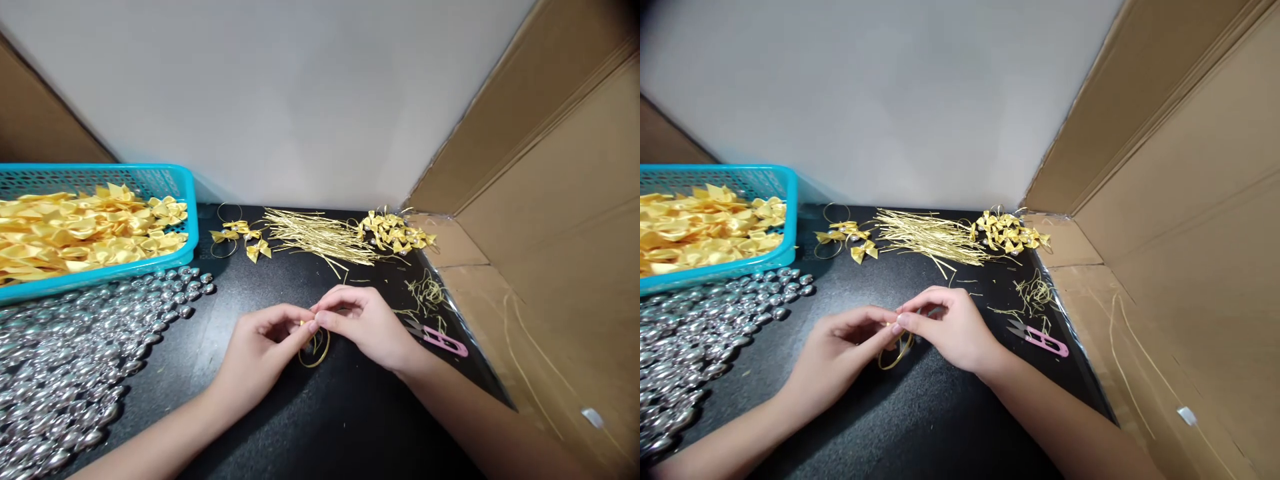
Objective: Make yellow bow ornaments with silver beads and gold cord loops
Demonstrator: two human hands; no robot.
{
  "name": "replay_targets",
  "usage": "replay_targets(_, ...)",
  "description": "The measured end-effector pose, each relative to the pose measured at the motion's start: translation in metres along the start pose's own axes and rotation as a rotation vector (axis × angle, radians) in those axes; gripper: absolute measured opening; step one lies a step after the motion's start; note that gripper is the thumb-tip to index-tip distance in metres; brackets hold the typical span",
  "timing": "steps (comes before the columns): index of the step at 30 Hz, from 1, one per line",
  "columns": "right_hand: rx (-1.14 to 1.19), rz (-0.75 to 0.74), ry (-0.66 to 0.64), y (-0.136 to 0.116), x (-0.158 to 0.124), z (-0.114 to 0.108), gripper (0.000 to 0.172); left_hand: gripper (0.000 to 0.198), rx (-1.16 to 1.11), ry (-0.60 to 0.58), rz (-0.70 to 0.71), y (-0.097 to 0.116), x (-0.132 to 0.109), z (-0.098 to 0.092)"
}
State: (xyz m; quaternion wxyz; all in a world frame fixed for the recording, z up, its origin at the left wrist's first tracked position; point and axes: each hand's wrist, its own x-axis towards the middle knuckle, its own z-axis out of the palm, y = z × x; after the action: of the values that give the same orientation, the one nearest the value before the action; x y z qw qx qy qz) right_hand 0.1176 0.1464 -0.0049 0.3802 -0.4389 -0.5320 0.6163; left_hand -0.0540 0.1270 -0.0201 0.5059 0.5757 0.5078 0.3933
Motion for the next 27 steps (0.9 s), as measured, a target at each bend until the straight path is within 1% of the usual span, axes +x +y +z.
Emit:
replay_targets(5,0.053,0.057,0.017,-0.0009,0.0005,-0.0002,0.011,0.013,-0.053,-0.053,-0.036,0.0011,0.0019,-0.0012)
replay_targets(12,-0.097,0.024,-0.018,-0.0030,0.0008,-0.0073,0.009,0.014,-0.118,-0.115,-0.086,0.0003,0.0036,0.0001)
replay_targets(15,-0.144,0.010,-0.005,-0.0005,0.0017,-0.0073,0.008,0.013,-0.129,-0.116,-0.090,0.0003,0.0023,0.0013)
replay_targets(20,-0.220,-0.021,0.033,0.0008,0.0018,-0.0044,0.008,0.013,-0.130,-0.099,-0.055,-0.0007,0.0020,0.0026)
replay_targets(24,-0.290,-0.003,0.057,-0.0005,0.0005,-0.0011,0.008,0.015,-0.157,-0.099,-0.050,-0.0018,0.0019,0.0039)
replay_targets(27,-0.337,0.003,0.060,-0.0002,0.0001,0.0008,0.008,0.016,-0.160,-0.121,-0.051,-0.0023,0.0007,0.0045)
